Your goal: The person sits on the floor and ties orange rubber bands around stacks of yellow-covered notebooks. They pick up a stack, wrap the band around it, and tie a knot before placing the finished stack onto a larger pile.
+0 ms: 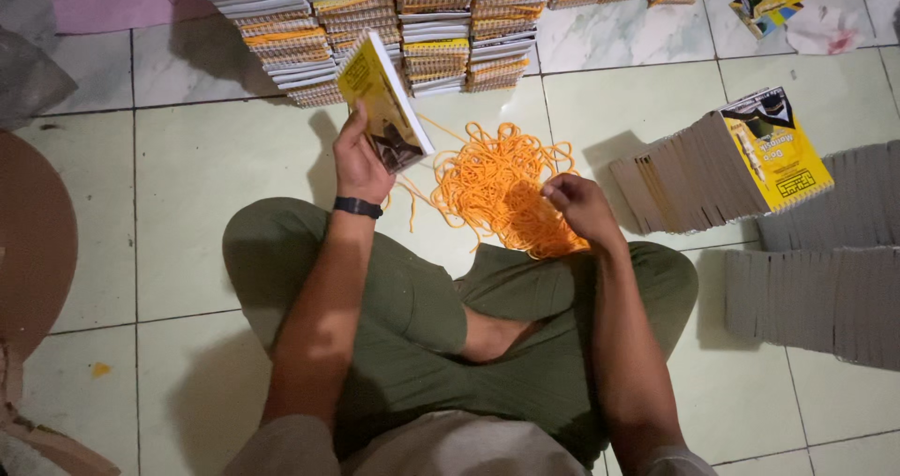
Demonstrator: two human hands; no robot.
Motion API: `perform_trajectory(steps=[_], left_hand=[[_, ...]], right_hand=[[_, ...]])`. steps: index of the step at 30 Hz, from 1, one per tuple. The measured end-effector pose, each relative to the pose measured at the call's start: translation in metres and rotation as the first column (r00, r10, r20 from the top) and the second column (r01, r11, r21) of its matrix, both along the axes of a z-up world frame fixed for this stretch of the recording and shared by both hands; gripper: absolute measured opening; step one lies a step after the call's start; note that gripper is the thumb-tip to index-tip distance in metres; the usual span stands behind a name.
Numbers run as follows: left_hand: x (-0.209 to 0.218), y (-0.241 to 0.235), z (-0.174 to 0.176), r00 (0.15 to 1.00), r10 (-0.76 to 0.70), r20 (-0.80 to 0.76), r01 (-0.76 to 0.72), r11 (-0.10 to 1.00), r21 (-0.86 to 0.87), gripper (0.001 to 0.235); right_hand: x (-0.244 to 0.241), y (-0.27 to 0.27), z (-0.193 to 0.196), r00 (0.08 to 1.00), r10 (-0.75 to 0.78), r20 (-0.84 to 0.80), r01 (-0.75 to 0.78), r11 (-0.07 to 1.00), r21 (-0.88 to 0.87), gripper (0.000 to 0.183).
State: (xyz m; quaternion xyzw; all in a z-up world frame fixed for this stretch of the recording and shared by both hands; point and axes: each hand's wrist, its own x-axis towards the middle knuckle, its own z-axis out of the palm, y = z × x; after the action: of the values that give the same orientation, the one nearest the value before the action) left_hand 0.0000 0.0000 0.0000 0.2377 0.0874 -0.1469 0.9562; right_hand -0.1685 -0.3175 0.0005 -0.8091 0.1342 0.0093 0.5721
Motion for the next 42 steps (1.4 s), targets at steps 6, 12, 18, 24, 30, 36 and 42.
perform_trajectory(steps=[6, 12, 18, 24, 30, 36, 42], left_hand=[[0.002, 0.002, -0.002, 0.999, 0.033, 0.030, -0.033, 0.999, -0.002, 0.026], [-0.022, -0.018, 0.032, 1.000, -0.015, 0.011, 0.008, 0.880, 0.474, 0.031], [-0.023, -0.021, 0.013, 0.941, -0.322, 0.101, 0.094, 0.539, 0.837, 0.025], [-0.009, -0.006, -0.028, 0.871, -0.461, -0.171, 0.125, -0.130, 0.984, 0.046], [-0.003, -0.011, -0.030, 0.873, -0.487, -0.002, 0.078, 0.135, 0.988, 0.031], [-0.032, -0.028, 0.013, 0.807, -0.587, 0.070, 0.301, 0.510, 0.805, 0.027], [-0.042, -0.024, 0.027, 0.803, -0.595, 0.032, 0.377, 0.549, 0.745, 0.043]], right_hand=[[-0.003, -0.022, -0.031, 1.000, -0.005, -0.008, 0.005, 1.000, 0.000, 0.015], [0.000, -0.006, -0.006, 0.941, -0.304, 0.148, 0.089, 0.644, 0.760, 0.022], [-0.004, 0.006, 0.017, 0.928, -0.262, 0.266, 0.206, 0.953, 0.222, 0.021], [0.000, 0.002, 0.018, 0.917, -0.164, 0.364, 0.273, 0.923, -0.272, 0.012], [0.004, 0.018, 0.016, 0.954, -0.248, 0.167, 0.193, 0.937, 0.291, 0.023], [0.001, 0.006, -0.022, 1.000, 0.012, 0.015, -0.008, 0.968, -0.250, 0.023], [0.001, 0.030, 0.007, 0.984, -0.127, 0.124, 0.153, 0.963, -0.222, 0.021]])
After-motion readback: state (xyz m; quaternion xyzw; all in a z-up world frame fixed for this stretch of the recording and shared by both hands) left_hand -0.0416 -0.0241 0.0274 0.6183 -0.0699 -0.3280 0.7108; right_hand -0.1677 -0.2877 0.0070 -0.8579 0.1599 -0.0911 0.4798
